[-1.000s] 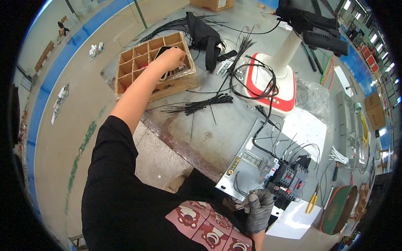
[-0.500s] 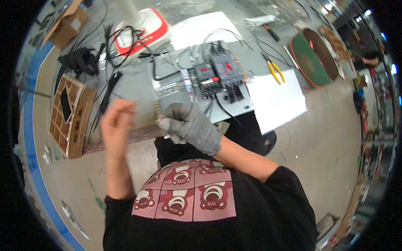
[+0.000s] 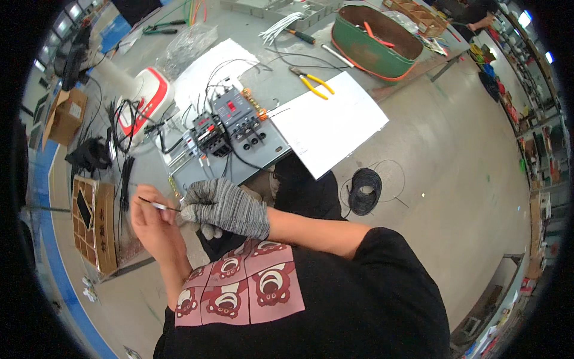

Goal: The person connects black wires to terminals on an electrical control box mounted on a metal panel. They strip wire ends, insert them into terminal blocks, and tighten connections using a screwdriver. The person also handles a white plastic cable tie and a roll of black wire while working at a cluttered workbench.

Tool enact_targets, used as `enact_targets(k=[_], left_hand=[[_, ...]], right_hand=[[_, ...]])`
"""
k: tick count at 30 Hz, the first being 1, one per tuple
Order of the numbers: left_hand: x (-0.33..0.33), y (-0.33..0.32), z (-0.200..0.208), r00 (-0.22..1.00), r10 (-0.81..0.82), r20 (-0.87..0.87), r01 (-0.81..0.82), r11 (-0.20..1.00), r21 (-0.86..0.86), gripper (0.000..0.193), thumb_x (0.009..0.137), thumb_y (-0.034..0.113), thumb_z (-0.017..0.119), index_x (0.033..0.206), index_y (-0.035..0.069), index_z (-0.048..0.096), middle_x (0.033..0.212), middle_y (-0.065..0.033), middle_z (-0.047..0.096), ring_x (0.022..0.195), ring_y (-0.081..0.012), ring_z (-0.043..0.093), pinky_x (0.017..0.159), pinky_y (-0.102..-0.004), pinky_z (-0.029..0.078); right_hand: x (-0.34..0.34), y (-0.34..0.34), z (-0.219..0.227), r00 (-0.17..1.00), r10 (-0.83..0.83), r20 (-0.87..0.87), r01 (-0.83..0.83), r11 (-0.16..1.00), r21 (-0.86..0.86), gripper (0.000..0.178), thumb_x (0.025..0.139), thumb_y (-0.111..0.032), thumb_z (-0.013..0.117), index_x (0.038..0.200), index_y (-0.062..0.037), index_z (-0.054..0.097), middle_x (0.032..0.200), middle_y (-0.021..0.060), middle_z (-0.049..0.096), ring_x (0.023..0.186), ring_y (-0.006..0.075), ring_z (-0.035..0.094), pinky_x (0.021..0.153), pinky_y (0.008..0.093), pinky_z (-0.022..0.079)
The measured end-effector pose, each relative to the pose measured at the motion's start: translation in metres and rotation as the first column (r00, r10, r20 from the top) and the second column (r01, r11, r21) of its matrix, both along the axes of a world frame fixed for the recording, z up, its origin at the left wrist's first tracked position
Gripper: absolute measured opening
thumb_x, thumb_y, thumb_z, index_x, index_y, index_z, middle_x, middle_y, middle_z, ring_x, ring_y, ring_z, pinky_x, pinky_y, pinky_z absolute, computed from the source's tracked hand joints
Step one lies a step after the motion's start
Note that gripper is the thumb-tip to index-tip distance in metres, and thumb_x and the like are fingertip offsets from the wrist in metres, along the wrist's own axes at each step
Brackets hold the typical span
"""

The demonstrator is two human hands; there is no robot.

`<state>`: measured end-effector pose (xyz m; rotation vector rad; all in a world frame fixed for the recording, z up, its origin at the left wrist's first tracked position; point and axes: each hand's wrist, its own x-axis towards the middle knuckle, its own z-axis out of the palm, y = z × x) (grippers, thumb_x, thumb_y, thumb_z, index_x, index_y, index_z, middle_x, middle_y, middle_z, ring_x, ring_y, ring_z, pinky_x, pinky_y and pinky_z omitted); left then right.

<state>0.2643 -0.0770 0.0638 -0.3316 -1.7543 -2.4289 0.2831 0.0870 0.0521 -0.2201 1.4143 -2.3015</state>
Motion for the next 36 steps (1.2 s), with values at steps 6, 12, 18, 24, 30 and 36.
enact_targets(k=[6, 12, 18, 24, 30, 36], left_hand=[[0.003, 0.024, -0.004, 0.999, -0.033, -0.012, 0.033, 0.998, -0.046, 0.013, 0.093, 0.011, 0.055, 0.084, 0.003, 0.050, 0.095, -0.0033, 0.045, 0.073, -0.0073, 0.045, 0.063, -0.0174, 0.034], [-0.007, 0.035, -0.006, 0.995, -0.072, -0.075, 0.060, 0.986, -0.157, 0.014, 0.096, 0.014, 0.053, 0.086, 0.005, 0.049, 0.091, -0.0024, 0.045, 0.075, -0.0082, 0.041, 0.067, -0.0215, 0.034], [-0.012, 0.050, -0.006, 0.983, -0.057, -0.174, 0.029, 0.986, -0.164, 0.015, 0.095, 0.012, 0.052, 0.084, 0.001, 0.051, 0.086, -0.0071, 0.050, 0.079, -0.0124, 0.047, 0.074, -0.0256, 0.038], [-0.019, 0.046, 0.005, 0.994, -0.081, 0.072, 0.082, 0.997, -0.011, 0.023, 0.099, 0.024, 0.049, 0.091, 0.003, 0.048, 0.065, -0.0003, 0.041, 0.059, -0.0107, 0.041, 0.058, -0.0257, 0.038], [-0.013, 0.057, -0.017, 0.916, -0.380, 0.131, 0.377, 0.699, -0.608, 0.028, 0.099, 0.024, 0.049, 0.088, -0.001, 0.054, 0.067, 0.0038, 0.044, 0.061, -0.0040, 0.038, 0.053, -0.0208, 0.032], [-0.013, 0.065, -0.014, 0.890, -0.379, 0.252, 0.453, 0.686, -0.569, 0.014, 0.096, 0.013, 0.051, 0.090, 0.000, 0.054, 0.068, 0.0023, 0.047, 0.063, -0.0050, 0.041, 0.056, -0.0218, 0.035]], right_hand=[[0.004, 0.015, -0.005, 0.999, -0.036, 0.011, 0.037, 0.996, -0.080, 0.019, 0.090, -0.022, 0.063, 0.086, -0.0038, 0.059, 0.066, 0.0011, 0.060, 0.049, 0.0069, 0.056, 0.043, 0.0203, 0.043], [0.005, 0.019, -0.018, 0.997, -0.078, -0.014, 0.075, 0.986, -0.146, 0.015, 0.092, -0.018, 0.062, 0.090, -0.0038, 0.058, 0.067, 0.0025, 0.061, 0.049, 0.0076, 0.056, 0.043, 0.0211, 0.044], [-0.001, 0.022, -0.017, 0.995, -0.102, 0.006, 0.101, 0.981, -0.164, 0.013, 0.093, -0.015, 0.059, 0.094, -0.0025, 0.057, 0.073, 0.0045, 0.063, 0.059, 0.0088, 0.060, 0.053, 0.0216, 0.049], [-0.007, 0.030, -0.019, 0.887, -0.206, -0.412, 0.336, 0.902, 0.272, 0.021, 0.089, -0.018, 0.063, 0.101, -0.0015, 0.063, 0.088, 0.0102, 0.066, 0.083, 0.0141, 0.061, 0.079, 0.0293, 0.049], [-0.014, 0.063, -0.014, 0.894, -0.380, -0.239, 0.418, 0.898, 0.136, 0.016, 0.089, -0.015, 0.065, 0.101, -0.0043, 0.066, 0.083, -0.0007, 0.063, 0.074, 0.0058, 0.055, 0.066, 0.0217, 0.047], [-0.011, 0.085, -0.034, 0.867, -0.498, -0.031, 0.497, 0.857, 0.138, 0.014, 0.089, -0.019, 0.065, 0.093, -0.0055, 0.068, 0.069, -0.0022, 0.062, 0.058, 0.0037, 0.054, 0.053, 0.0189, 0.043]])
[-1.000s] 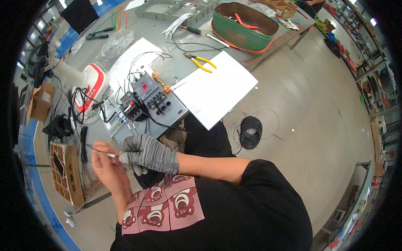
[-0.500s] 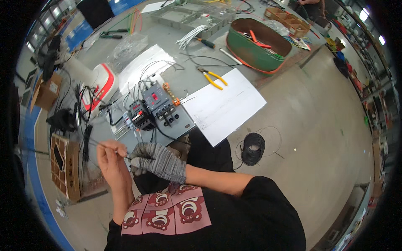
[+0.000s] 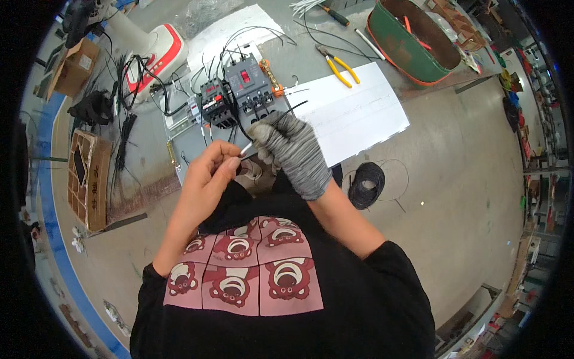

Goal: The person connects black wires to terminals on an electrical control box mounted on a metal panel. They strip wire ends, insert them into terminal blocks, and tighten connections using a screwdriver. The person also handles a white plastic cable tie and a roll of black wire while working at a cluttered workbench.

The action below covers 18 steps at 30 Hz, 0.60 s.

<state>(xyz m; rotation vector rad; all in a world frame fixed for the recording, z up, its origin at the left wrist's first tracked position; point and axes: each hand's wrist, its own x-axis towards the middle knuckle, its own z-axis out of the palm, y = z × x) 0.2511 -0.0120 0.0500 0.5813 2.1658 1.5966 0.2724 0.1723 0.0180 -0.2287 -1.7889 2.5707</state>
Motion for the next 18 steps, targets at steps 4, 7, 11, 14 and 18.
enact_targets(k=[4, 7, 11, 14, 18], left_hand=[[-0.005, -0.004, -0.011, 0.994, 0.019, -0.108, -0.024, 0.999, -0.047, 0.010, 0.093, 0.008, 0.054, 0.089, -0.001, 0.055, 0.070, 0.0008, 0.052, 0.065, -0.0054, 0.046, 0.058, -0.0216, 0.038], [-0.008, -0.007, -0.015, 0.984, 0.071, -0.161, -0.083, 0.994, -0.071, 0.009, 0.088, 0.005, 0.059, 0.087, -0.002, 0.054, 0.070, -0.0101, 0.055, 0.060, -0.0177, 0.049, 0.058, -0.0283, 0.042], [-0.011, -0.015, -0.024, 0.973, 0.104, -0.207, -0.126, 0.987, -0.099, 0.010, 0.091, 0.007, 0.058, 0.087, -0.002, 0.055, 0.070, -0.0034, 0.054, 0.063, -0.0094, 0.047, 0.059, -0.0235, 0.040], [-0.013, -0.018, -0.022, 0.973, 0.142, -0.184, -0.162, 0.982, -0.098, 0.011, 0.091, 0.008, 0.058, 0.086, -0.001, 0.056, 0.070, 0.0005, 0.052, 0.064, -0.0051, 0.045, 0.059, -0.0212, 0.038], [-0.021, -0.018, -0.026, 0.968, 0.121, -0.218, -0.146, 0.984, -0.105, 0.009, 0.091, 0.008, 0.058, 0.091, -0.001, 0.059, 0.074, 0.0009, 0.054, 0.067, -0.0053, 0.046, 0.060, -0.0213, 0.038]], right_hand=[[-0.004, 0.012, -0.011, 0.999, -0.049, -0.017, 0.049, 0.999, -0.017, 0.024, 0.091, -0.025, 0.064, 0.093, -0.0020, 0.067, 0.066, 0.0005, 0.060, 0.055, 0.0068, 0.053, 0.049, 0.0203, 0.043], [-0.003, 0.023, -0.016, 0.994, -0.105, -0.036, 0.105, 0.994, 0.008, 0.026, 0.091, -0.027, 0.064, 0.095, -0.0015, 0.066, 0.067, 0.0010, 0.059, 0.056, 0.0078, 0.052, 0.052, 0.0208, 0.043], [-0.008, 0.038, -0.037, 0.970, -0.242, -0.027, 0.234, 0.956, -0.179, 0.028, 0.091, -0.026, 0.063, 0.097, 0.0020, 0.063, 0.070, 0.0036, 0.060, 0.058, 0.0099, 0.054, 0.052, 0.0214, 0.044], [-0.010, 0.044, -0.041, 0.960, -0.278, -0.025, 0.266, 0.938, -0.223, 0.028, 0.091, -0.026, 0.063, 0.098, 0.0019, 0.063, 0.071, 0.0037, 0.060, 0.058, 0.0103, 0.054, 0.052, 0.0217, 0.044], [-0.012, 0.047, -0.044, 0.956, -0.293, 0.002, 0.286, 0.930, -0.231, 0.028, 0.092, -0.025, 0.063, 0.099, 0.0021, 0.062, 0.071, 0.0036, 0.060, 0.059, 0.0103, 0.054, 0.052, 0.0217, 0.044]])
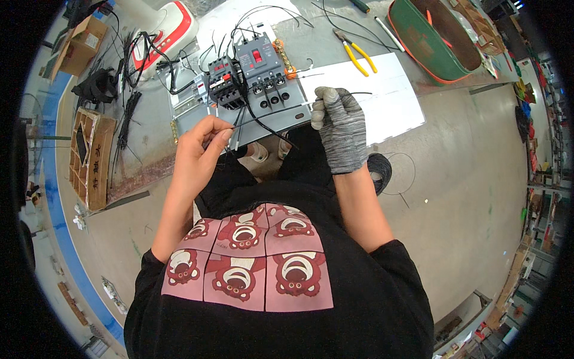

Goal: The person connects black wires to terminals on an electrical control box mounted on a metal panel. They strip wire ends, insert them into terminal blocks, and tighten connections using a screwdriver. The person also handles a white plastic cable tie and a roll of black wire while working at a cluttered workbench.

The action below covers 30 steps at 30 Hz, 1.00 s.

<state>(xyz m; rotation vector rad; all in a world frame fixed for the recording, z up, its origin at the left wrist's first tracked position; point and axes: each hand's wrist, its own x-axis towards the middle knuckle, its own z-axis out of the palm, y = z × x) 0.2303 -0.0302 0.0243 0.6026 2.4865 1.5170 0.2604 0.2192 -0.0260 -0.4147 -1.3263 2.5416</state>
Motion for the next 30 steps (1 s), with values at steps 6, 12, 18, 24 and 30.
enact_targets(k=[6, 12, 18, 24, 30], left_hand=[[-0.007, -0.003, -0.016, 0.998, -0.042, 0.041, 0.037, 0.993, 0.110, 0.008, 0.088, 0.003, 0.058, 0.094, -0.002, 0.061, 0.081, -0.0031, 0.057, 0.066, -0.0091, 0.053, 0.060, -0.0232, 0.043], [-0.012, -0.009, -0.013, 0.957, -0.069, 0.282, 0.022, 0.986, 0.167, 0.009, 0.091, 0.005, 0.058, 0.097, -0.001, 0.059, 0.082, -0.0001, 0.056, 0.066, -0.0063, 0.053, 0.061, -0.0207, 0.044], [-0.010, -0.003, -0.016, 0.966, -0.005, 0.258, -0.055, 0.973, 0.225, 0.005, 0.089, 0.003, 0.059, 0.091, 0.000, 0.057, 0.079, -0.0005, 0.054, 0.059, -0.0046, 0.049, 0.053, -0.0208, 0.040], [-0.007, 0.003, -0.023, 0.974, 0.110, 0.198, -0.164, 0.945, 0.283, 0.005, 0.088, 0.004, 0.059, 0.090, 0.000, 0.058, 0.079, -0.0003, 0.052, 0.060, -0.0053, 0.047, 0.054, -0.0207, 0.037], [0.000, 0.016, -0.013, 0.992, -0.126, -0.025, 0.128, 0.979, 0.158, 0.008, 0.086, 0.001, 0.060, 0.094, -0.002, 0.061, 0.081, -0.0024, 0.051, 0.067, -0.0072, 0.052, 0.060, -0.0203, 0.042]], right_hand=[[0.001, 0.019, -0.003, 1.000, -0.014, 0.006, 0.014, 1.000, 0.018, 0.028, 0.092, -0.025, 0.062, 0.100, 0.0026, 0.061, 0.071, 0.0031, 0.059, 0.059, 0.0100, 0.054, 0.053, 0.0218, 0.044], [0.001, 0.041, -0.002, 0.996, -0.077, -0.049, 0.076, 0.997, -0.022, 0.028, 0.091, -0.023, 0.063, 0.102, 0.0027, 0.060, 0.072, 0.0035, 0.058, 0.061, 0.0090, 0.054, 0.053, 0.0211, 0.045], [-0.001, 0.025, 0.009, 0.991, -0.029, -0.132, 0.022, 0.998, -0.054, 0.041, 0.092, -0.022, 0.061, 0.120, 0.0065, 0.050, 0.085, 0.0083, 0.061, 0.064, 0.0115, 0.057, 0.059, 0.0208, 0.050], [0.011, -0.004, 0.004, 0.962, 0.201, -0.183, -0.255, 0.897, -0.361, 0.075, 0.085, -0.057, 0.058, 0.130, 0.0014, 0.044, 0.084, 0.0057, 0.057, 0.069, 0.0146, 0.053, 0.059, 0.0255, 0.044], [0.015, -0.011, 0.004, 0.973, 0.232, -0.019, -0.233, 0.971, -0.061, 0.036, 0.090, -0.039, 0.061, 0.095, -0.0042, 0.057, 0.079, 0.0046, 0.056, 0.062, 0.0127, 0.052, 0.051, 0.0247, 0.043]])
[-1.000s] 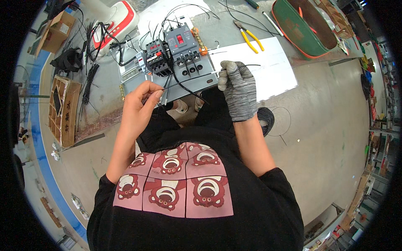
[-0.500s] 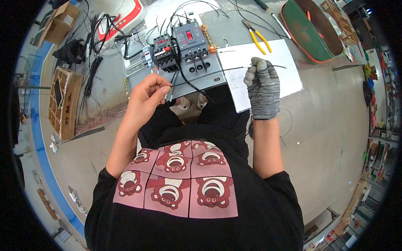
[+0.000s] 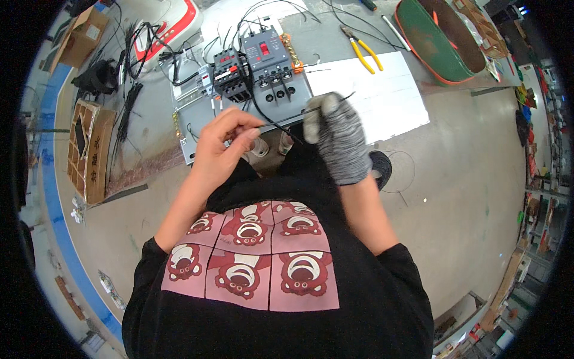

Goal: The person connects black wires to terminals on an electrical control box mounted on a metal panel. They strip wire ends, insert them into terminal blocks, and tighten connections using a screwdriver. The person also handles a white plastic cable tie and a roll of black wire while working at a cluttered workbench.

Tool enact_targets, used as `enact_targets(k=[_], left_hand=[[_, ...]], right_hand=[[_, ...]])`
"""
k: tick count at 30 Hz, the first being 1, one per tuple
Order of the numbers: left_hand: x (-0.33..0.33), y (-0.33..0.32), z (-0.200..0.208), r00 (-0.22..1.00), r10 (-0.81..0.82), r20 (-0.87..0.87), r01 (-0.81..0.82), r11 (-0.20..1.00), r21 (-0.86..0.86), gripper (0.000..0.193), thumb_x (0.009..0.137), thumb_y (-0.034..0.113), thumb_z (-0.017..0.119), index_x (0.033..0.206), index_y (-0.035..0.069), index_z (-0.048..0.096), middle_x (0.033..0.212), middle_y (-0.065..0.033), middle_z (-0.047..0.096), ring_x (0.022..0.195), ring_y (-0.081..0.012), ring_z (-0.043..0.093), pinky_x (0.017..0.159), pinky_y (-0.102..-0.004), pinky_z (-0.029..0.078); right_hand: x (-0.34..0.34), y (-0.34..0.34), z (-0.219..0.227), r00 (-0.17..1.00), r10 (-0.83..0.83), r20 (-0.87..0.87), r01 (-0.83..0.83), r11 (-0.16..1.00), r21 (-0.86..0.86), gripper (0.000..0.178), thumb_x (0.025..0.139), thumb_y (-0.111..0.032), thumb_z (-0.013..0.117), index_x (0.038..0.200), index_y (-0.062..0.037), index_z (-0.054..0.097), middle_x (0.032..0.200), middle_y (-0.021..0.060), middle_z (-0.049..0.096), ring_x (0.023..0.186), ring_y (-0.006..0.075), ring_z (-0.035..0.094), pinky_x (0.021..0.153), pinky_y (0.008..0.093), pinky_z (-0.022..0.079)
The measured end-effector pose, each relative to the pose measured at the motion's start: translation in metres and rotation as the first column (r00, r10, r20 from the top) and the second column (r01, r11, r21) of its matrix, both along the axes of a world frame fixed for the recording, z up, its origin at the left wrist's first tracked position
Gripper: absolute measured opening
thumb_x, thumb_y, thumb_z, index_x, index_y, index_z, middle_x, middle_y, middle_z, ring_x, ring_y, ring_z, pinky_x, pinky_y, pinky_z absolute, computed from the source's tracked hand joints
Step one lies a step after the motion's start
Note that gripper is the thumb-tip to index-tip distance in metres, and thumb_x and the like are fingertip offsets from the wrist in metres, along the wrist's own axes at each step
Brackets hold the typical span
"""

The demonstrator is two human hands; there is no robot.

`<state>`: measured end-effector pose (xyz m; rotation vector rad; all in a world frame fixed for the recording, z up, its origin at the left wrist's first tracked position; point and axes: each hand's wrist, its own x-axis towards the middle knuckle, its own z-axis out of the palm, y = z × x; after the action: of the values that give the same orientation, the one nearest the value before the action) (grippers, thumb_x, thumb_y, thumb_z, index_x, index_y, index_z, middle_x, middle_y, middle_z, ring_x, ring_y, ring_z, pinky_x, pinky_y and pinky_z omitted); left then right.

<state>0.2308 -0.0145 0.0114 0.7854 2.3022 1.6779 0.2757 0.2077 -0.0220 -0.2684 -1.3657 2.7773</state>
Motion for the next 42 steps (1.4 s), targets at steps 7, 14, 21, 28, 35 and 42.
enact_targets(k=[7, 14, 21, 28, 35, 42], left_hand=[[0.000, 0.004, 0.014, 0.999, -0.013, -0.050, 0.010, 0.998, -0.055, 0.008, 0.085, 0.007, 0.062, 0.091, 0.001, 0.061, 0.080, -0.0085, 0.058, 0.067, -0.0191, 0.060, 0.060, -0.0290, 0.046], [0.001, 0.031, 0.020, 0.960, 0.012, -0.279, -0.063, 0.983, -0.173, 0.005, 0.085, 0.008, 0.061, 0.088, 0.005, 0.058, 0.083, -0.0082, 0.059, 0.068, -0.0289, 0.060, 0.059, -0.0357, 0.047], [0.003, 0.027, 0.014, 0.928, -0.026, -0.371, -0.043, 0.983, -0.177, 0.007, 0.083, 0.000, 0.060, 0.089, 0.001, 0.058, 0.077, -0.0077, 0.054, 0.060, -0.0195, 0.053, 0.052, -0.0283, 0.042], [0.009, 0.022, 0.013, 0.923, -0.033, -0.384, -0.042, 0.981, -0.187, 0.006, 0.083, 0.001, 0.061, 0.088, 0.002, 0.059, 0.078, -0.0086, 0.056, 0.063, -0.0226, 0.055, 0.053, -0.0297, 0.043], [0.025, 0.033, 0.006, 0.927, -0.216, -0.307, 0.132, 0.953, -0.273, 0.010, 0.082, 0.007, 0.064, 0.090, 0.004, 0.060, 0.084, -0.0104, 0.058, 0.076, -0.0287, 0.060, 0.064, -0.0337, 0.048], [-0.001, 0.040, 0.027, 0.816, -0.294, 0.497, 0.015, 0.871, 0.492, 0.030, 0.097, 0.023, 0.052, 0.116, 0.000, 0.056, 0.083, 0.0025, 0.051, 0.067, -0.0065, 0.048, 0.059, -0.0221, 0.040]], right_hand=[[-0.006, 0.082, 0.021, 0.982, -0.167, -0.087, 0.179, 0.970, 0.162, 0.032, 0.093, -0.033, 0.059, 0.099, -0.0021, 0.061, 0.072, 0.0047, 0.058, 0.058, 0.0124, 0.053, 0.050, 0.0234, 0.043], [0.010, 0.079, 0.012, 0.997, -0.073, 0.021, 0.061, 0.932, 0.357, 0.051, 0.090, -0.039, 0.061, 0.116, 0.0041, 0.054, 0.074, 0.0030, 0.055, 0.054, 0.0081, 0.047, 0.049, 0.0199, 0.038], [0.010, 0.011, 0.012, 0.996, -0.053, 0.077, 0.014, 0.896, 0.444, 0.025, 0.092, -0.017, 0.061, 0.112, -0.0018, 0.063, 0.077, 0.0041, 0.063, 0.058, 0.0096, 0.054, 0.054, 0.0227, 0.045], [0.008, 0.023, 0.011, 0.994, 0.058, 0.097, -0.113, 0.553, 0.825, 0.021, 0.091, -0.005, 0.057, 0.110, -0.0009, 0.063, 0.088, 0.0090, 0.067, 0.082, 0.0110, 0.063, 0.073, 0.0228, 0.051], [0.011, 0.013, 0.012, 0.990, -0.114, 0.083, 0.103, 0.986, 0.130, 0.011, 0.091, -0.003, 0.057, 0.102, -0.0013, 0.059, 0.091, 0.0123, 0.066, 0.078, 0.0184, 0.066, 0.071, 0.0258, 0.057], [0.015, 0.001, 0.052, 0.961, 0.262, -0.088, -0.259, 0.965, 0.046, 0.031, 0.084, -0.012, 0.068, 0.110, -0.0031, 0.054, 0.087, 0.0092, 0.063, 0.070, 0.0153, 0.062, 0.063, 0.0270, 0.052]])
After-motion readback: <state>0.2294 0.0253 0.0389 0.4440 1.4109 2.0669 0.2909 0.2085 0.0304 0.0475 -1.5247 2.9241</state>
